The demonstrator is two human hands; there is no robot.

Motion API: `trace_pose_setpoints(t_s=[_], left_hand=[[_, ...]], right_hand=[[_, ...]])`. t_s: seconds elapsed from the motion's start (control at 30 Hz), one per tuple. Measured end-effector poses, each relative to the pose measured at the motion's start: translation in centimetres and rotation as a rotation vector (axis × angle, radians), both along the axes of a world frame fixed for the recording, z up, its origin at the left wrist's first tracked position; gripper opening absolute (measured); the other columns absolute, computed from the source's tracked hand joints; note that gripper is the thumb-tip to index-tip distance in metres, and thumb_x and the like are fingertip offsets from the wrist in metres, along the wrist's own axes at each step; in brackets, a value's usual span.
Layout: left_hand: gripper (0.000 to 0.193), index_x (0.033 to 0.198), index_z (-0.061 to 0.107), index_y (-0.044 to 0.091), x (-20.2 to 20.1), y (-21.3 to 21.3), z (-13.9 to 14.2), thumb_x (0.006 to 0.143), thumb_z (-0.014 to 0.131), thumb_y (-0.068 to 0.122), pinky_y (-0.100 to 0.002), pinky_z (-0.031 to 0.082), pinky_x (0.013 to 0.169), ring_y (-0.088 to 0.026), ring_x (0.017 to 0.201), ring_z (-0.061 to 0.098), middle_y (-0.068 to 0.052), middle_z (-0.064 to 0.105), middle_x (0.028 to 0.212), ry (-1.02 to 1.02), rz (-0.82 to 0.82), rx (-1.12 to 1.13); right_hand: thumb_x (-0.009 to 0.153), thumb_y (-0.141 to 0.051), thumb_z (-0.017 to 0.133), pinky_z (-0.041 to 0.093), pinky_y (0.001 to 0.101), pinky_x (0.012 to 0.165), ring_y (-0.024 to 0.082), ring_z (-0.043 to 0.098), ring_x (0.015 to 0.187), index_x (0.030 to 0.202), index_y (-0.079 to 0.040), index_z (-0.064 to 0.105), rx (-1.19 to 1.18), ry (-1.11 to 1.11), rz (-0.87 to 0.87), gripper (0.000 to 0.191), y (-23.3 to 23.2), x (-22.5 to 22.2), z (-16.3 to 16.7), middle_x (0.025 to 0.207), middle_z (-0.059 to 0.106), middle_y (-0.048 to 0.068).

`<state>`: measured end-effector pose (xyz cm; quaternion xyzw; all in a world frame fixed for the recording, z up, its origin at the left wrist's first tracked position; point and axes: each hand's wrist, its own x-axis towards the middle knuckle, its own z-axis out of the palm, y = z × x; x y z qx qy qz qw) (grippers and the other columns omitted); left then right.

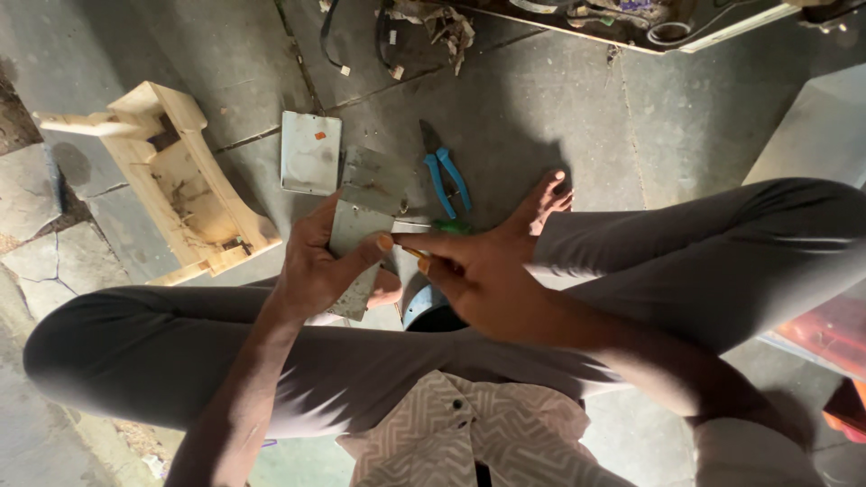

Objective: The person sits on the floor and uses a screwdriver to unscrew and open a metal electrical enclosure, removing its circuit board. They then handle the circuit board and work on the wiring and components inside a nearby appliance unit.

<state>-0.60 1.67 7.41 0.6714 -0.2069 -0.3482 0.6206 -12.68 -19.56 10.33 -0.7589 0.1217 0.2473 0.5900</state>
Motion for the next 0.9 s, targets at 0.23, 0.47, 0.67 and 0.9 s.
trace_pose_setpoints(t_s=[0.23,0.47,0.67,0.9], left_hand=[[0.033,0.123,0.065,0.002,-0.1,0.0,-0.2,0.098,0.076,0.021,-0.024,0.057,0.069,-0.004,0.082,0.066,-0.001,0.074,0.096,0.094,0.028,0.032],[0.037,0.123,0.063,0.003,-0.7,-0.2,0.0,0.094,0.075,0.021,-0.027,0.062,0.067,-0.008,0.078,0.072,-0.004,0.075,0.092,0.200,0.019,0.041],[0.031,0.122,0.064,0.000,-0.8,0.3,0.0,0.098,0.075,0.016,-0.028,0.062,0.073,-0.010,0.083,0.074,-0.008,0.076,0.095,0.173,0.029,0.005],[0.032,0.121,0.065,0.000,-0.8,0.5,-0.9,0.096,0.075,0.018,-0.026,0.061,0.072,-0.009,0.083,0.073,-0.006,0.076,0.095,0.149,0.064,0.111]], right_hand=[[0.089,0.005,0.059,0.046,0.0402,0.065,0.027,0.060,0.072,0.153,-0.002,0.048,-0.267,-0.571,0.144,0.065,0.5,-0.5,-0.2,0.086,0.061,0.015],[0.099,-0.004,0.059,0.029,0.0284,0.045,0.009,0.037,0.050,0.138,-0.001,0.070,0.644,0.418,-0.143,0.040,-2.7,2.0,-1.7,0.067,0.050,0.002],[0.099,-0.003,0.060,0.035,0.0285,0.051,0.007,0.042,0.059,0.137,-0.003,0.072,0.543,0.205,-0.087,0.040,-2.2,1.4,-1.9,0.071,0.052,-0.001],[0.090,-0.002,0.064,0.047,0.0359,0.059,0.018,0.054,0.071,0.142,-0.001,0.061,-0.280,-0.586,0.125,0.052,0.3,-0.6,-1.0,0.084,0.058,0.008]])
